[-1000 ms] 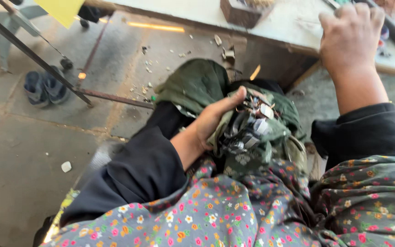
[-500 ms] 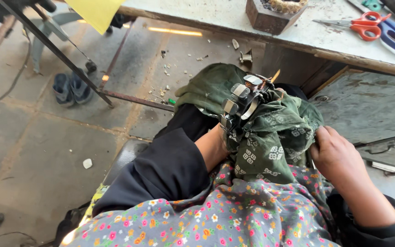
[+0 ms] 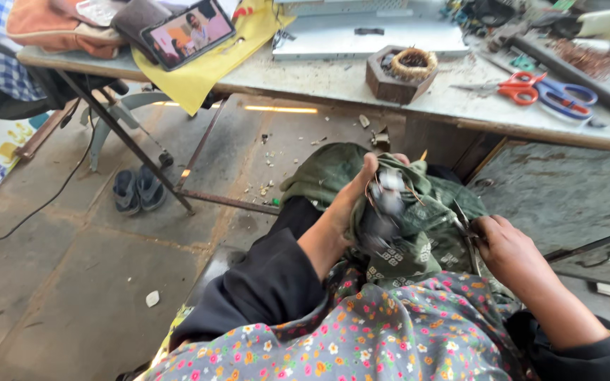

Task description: The person holds a small electrical component wrapped in cloth and uses pliers and scissors to cut and adjust copper wires. The work is performed on the lap while seated, with tools and debris visible on a nearby table.

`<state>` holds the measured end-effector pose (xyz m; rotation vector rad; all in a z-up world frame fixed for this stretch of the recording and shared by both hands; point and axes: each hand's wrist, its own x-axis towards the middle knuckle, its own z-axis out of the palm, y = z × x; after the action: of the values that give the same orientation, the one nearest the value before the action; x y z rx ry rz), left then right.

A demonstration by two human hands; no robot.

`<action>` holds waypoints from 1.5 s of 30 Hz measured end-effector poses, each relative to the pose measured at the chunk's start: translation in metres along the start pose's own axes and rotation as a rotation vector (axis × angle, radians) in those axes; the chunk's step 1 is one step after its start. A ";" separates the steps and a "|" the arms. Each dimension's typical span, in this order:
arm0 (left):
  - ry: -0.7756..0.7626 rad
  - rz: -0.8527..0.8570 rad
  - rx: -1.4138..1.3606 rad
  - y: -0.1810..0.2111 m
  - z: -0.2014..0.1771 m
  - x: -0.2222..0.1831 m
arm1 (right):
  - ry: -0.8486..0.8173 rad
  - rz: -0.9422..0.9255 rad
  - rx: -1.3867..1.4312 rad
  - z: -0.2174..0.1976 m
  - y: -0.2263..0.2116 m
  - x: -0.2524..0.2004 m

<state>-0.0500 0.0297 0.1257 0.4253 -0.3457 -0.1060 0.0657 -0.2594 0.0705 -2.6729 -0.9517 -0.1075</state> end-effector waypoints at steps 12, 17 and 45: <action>-0.135 0.472 1.024 0.002 0.030 -0.022 | 0.184 -0.183 0.914 -0.067 -0.037 -0.051; -0.183 0.511 1.223 0.006 0.034 -0.025 | -0.053 -0.148 0.943 -0.060 -0.043 -0.088; -0.098 0.239 1.284 0.007 0.041 -0.016 | -0.533 0.079 1.118 -0.045 -0.048 -0.110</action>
<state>-0.0791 0.0230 0.1582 1.6429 -0.5342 0.3606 -0.0489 -0.3044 0.1072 -1.6723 -0.6981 0.9106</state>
